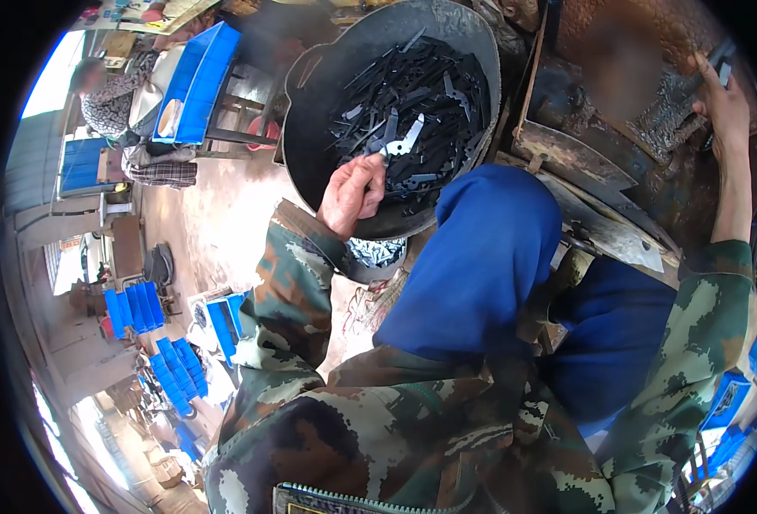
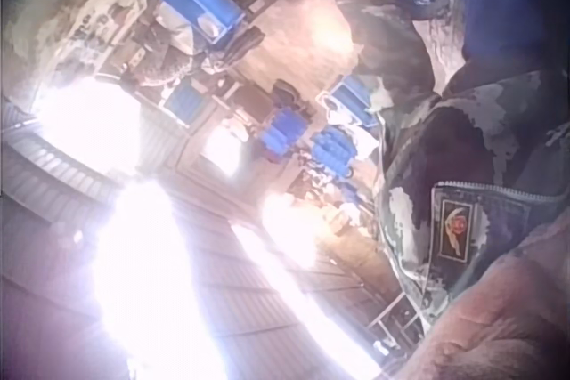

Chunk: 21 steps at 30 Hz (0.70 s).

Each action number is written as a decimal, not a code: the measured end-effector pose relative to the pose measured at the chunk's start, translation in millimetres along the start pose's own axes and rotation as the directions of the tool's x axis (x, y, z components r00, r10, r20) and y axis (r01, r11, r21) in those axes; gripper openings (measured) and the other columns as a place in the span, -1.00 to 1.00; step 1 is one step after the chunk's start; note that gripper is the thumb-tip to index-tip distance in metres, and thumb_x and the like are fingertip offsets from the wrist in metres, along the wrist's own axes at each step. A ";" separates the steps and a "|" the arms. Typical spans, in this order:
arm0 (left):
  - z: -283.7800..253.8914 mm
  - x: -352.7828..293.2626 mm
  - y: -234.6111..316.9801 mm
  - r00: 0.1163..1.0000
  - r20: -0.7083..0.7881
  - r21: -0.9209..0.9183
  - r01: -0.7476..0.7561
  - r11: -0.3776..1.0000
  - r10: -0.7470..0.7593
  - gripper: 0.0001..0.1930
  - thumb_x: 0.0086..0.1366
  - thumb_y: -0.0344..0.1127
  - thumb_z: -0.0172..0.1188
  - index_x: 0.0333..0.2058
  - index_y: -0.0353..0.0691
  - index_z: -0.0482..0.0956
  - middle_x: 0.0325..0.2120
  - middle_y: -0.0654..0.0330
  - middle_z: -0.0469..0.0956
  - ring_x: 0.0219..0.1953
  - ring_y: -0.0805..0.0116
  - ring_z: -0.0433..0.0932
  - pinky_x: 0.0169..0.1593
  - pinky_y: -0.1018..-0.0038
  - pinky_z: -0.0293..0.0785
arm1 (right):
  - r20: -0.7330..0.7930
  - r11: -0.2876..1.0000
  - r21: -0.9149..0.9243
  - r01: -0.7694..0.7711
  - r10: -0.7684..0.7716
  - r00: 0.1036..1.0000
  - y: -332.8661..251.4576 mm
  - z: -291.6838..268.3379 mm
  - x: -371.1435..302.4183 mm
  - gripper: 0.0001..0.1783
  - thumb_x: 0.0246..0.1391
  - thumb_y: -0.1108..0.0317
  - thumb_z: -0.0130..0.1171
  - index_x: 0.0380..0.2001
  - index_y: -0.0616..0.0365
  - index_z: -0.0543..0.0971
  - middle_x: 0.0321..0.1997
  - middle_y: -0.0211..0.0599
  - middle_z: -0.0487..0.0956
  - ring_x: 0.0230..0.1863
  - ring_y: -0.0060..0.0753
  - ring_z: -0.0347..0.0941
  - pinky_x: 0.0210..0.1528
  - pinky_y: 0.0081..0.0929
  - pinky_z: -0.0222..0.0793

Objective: Processing small metal parts using a fabrication machine and handheld tools at a workbench.

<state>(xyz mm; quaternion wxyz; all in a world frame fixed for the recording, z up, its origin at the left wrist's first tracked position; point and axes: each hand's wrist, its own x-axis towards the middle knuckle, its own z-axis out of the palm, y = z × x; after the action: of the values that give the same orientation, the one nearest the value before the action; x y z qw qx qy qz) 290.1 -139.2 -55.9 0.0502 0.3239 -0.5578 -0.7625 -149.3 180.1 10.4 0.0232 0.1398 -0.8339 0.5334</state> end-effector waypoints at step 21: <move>291.1 9.1 110.8 0.589 0.434 0.218 -0.803 0.555 0.681 -0.80 0.09 -0.24 0.19 -0.45 -0.28 0.58 -0.43 -0.08 0.58 -0.32 -0.14 0.57 -0.17 0.03 0.47 | 0.105 0.992 -0.038 -0.120 0.123 0.987 20.9 -24.5 30.1 -0.66 0.16 0.16 0.26 -0.08 0.14 0.62 -0.57 -0.61 0.34 -0.59 -0.72 0.25 -0.52 -0.66 0.30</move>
<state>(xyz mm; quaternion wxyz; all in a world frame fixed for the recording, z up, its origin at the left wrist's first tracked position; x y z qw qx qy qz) 91.3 53.7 86.8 0.2199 -0.0622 -0.7831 -0.5784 -186.3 203.9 8.2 -0.0522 0.1167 -0.8493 0.5122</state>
